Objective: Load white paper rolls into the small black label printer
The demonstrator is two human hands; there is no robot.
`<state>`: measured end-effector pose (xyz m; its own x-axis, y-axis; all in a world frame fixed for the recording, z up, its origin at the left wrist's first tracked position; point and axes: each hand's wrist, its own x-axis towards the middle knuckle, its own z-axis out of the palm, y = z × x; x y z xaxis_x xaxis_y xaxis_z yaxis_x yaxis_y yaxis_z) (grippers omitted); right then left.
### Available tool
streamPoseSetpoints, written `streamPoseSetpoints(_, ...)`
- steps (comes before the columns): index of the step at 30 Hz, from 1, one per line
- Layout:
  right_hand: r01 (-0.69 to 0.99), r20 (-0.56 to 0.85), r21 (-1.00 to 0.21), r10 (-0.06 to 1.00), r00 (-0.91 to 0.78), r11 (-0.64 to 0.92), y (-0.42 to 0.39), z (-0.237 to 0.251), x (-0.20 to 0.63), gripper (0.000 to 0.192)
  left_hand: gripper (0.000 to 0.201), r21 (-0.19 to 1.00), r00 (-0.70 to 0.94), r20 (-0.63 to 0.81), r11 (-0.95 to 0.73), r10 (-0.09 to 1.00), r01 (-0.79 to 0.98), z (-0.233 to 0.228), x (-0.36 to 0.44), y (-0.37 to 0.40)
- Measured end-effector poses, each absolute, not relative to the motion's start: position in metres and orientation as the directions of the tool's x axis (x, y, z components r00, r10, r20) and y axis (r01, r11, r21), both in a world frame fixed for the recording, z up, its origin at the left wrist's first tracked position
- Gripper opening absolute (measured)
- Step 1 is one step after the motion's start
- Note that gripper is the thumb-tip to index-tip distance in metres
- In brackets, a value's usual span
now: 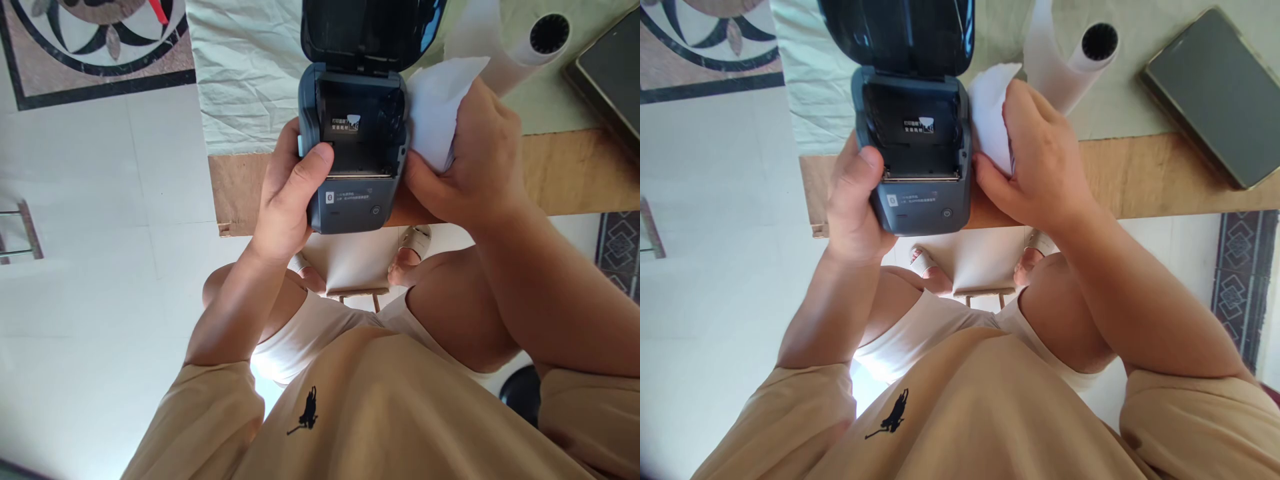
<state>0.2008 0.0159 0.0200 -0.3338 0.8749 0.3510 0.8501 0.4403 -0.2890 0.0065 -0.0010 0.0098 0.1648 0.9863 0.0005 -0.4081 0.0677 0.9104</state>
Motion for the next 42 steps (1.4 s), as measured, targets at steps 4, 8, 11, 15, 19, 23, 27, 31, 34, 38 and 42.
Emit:
streamPoseSetpoints(4, 0.854, 0.317, -0.295, 0.887, -0.335, 0.428, 0.0153, 0.0214, 0.2013, 0.023, 0.022, 0.918, 0.163, -0.006, 0.07, 0.987, -0.389, 0.0064, 0.0062, 0.001)
streamPoseSetpoints(8, 0.846, 0.322, -0.303, 0.882, -0.344, 0.44, 0.0154, 0.0225, 0.2011, 0.022, 0.023, 0.917, 0.155, 0.011, 0.052, 0.988, -0.395, 0.0084, 0.0071, 0.0003)
streamPoseSetpoints(11, 0.843, 0.318, -0.299, 0.879, -0.355, 0.448, 0.0162, 0.0224, 0.2008, 0.023, 0.018, 0.918, 0.15, 0.001, 0.059, 0.989, -0.392, 0.0119, 0.0085, -0.0018)
streamPoseSetpoints(15, 0.829, 0.345, -0.325, 0.873, -0.344, 0.455, 0.0171, 0.0214, 0.2004, 0.027, 0.018, 0.913, 0.141, 0.012, 0.046, 0.99, -0.405, 0.0117, 0.0099, -0.0023)
streamPoseSetpoints(19, 0.835, 0.338, -0.328, 0.88, -0.333, 0.442, 0.0168, 0.0212, 0.1996, 0.027, 0.021, 0.915, 0.141, 0.02, 0.039, 0.99, -0.401, 0.0073, 0.0089, -0.0002)
streamPoseSetpoints(23, 0.836, 0.325, -0.337, 0.887, -0.329, 0.433, 0.0166, 0.0211, 0.1997, 0.027, 0.03, 0.912, 0.161, 0.034, 0.035, 0.986, -0.409, 0.005, 0.0063, 0.0014)
streamPoseSetpoints(27, 0.831, 0.342, -0.332, 0.878, -0.336, 0.447, 0.0177, 0.0209, 0.2001, 0.028, 0.022, 0.92, 0.152, 0.017, 0.044, 0.988, -0.39, 0.007, 0.007, 0.0003)
streamPoseSetpoints(31, 0.831, 0.313, -0.364, 0.896, -0.316, 0.421, 0.018, 0.0214, 0.1995, 0.03, 0.021, 0.919, 0.13, 0.004, 0.048, 0.991, -0.391, 0.0091, 0.0093, -0.0011)
streamPoseSetpoints(34, 0.827, 0.311, -0.372, 0.896, -0.316, 0.421, 0.0174, 0.0206, 0.1998, 0.03, 0.02, 0.922, 0.132, -0.004, 0.055, 0.991, -0.384, 0.0099, 0.0099, -0.0015)
streamPoseSetpoints(38, 0.823, 0.374, -0.32, 0.861, -0.346, 0.469, 0.0169, 0.0185, 0.2009, 0.027, 0.019, 0.923, 0.131, -0.01, 0.059, 0.991, -0.38, 0.0097, 0.0096, -0.0016)
streamPoseSetpoints(42, 0.831, 0.365, -0.313, 0.866, -0.341, 0.459, 0.0168, 0.0195, 0.2003, 0.026, 0.019, 0.92, 0.14, 0.01, 0.045, 0.99, -0.39, 0.0081, 0.0086, -0.001)
